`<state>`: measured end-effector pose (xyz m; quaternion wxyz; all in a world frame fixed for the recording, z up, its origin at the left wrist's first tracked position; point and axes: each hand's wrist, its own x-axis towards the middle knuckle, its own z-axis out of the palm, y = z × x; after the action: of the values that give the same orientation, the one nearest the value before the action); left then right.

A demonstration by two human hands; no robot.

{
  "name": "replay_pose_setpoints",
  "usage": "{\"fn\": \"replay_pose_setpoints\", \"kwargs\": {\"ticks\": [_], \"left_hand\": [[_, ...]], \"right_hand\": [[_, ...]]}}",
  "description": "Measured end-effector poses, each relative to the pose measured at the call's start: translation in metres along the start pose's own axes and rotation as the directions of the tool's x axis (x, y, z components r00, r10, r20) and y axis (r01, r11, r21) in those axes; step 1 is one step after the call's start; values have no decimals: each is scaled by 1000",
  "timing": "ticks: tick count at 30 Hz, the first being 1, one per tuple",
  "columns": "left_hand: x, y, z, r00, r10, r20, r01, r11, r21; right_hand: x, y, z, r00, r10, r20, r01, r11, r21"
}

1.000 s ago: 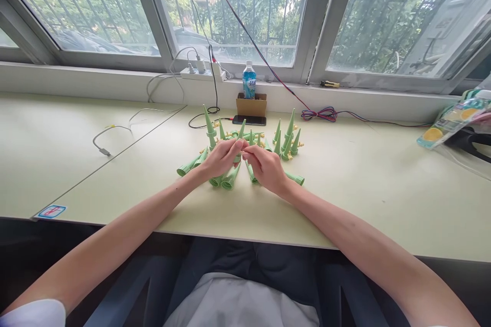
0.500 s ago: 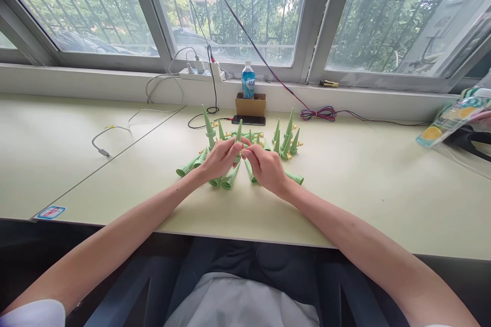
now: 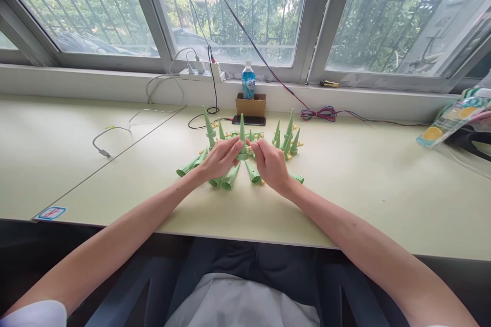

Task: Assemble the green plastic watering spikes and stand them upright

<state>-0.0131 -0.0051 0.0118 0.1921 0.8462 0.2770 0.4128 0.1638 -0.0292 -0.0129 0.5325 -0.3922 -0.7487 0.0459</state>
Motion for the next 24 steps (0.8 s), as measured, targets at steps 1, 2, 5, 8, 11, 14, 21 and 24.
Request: {"fn": "replay_pose_setpoints", "kwargs": {"ticks": [1, 2, 5, 8, 11, 14, 21, 24], "left_hand": [[0, 0, 0, 1000, 5, 0, -5, 1000, -20], [1, 0, 0, 1000, 7, 2, -7, 999, -46], [2, -1, -1, 1000, -8, 2, 9, 994, -113], [3, -1, -2, 999, -43, 3, 43, 991, -124], [4, -1, -5, 998, -60, 20, 61, 995, -82], [4, -2, -7, 998, -54, 39, 55, 998, -23], [4, -5, -8, 995, -82, 53, 83, 996, -23], [4, -4, -7, 993, -89, 71, 94, 993, -70]], "right_hand": [[0, 1, 0, 1000, -8, -6, 8, 1000, -5], [1, 1, -1, 1000, -17, -13, 17, 1000, -12], [2, 3, 0, 998, -51, -42, 50, 998, -33], [3, 5, 0, 996, -67, -53, 65, 997, -47], [4, 7, 0, 997, -55, -50, 51, 996, -67], [4, 8, 0, 998, -40, -39, 36, 995, -89], [4, 9, -1, 1000, -13, 17, 15, 994, -109], [4, 10, -1, 999, 4, 40, 0, 994, -111]]}}
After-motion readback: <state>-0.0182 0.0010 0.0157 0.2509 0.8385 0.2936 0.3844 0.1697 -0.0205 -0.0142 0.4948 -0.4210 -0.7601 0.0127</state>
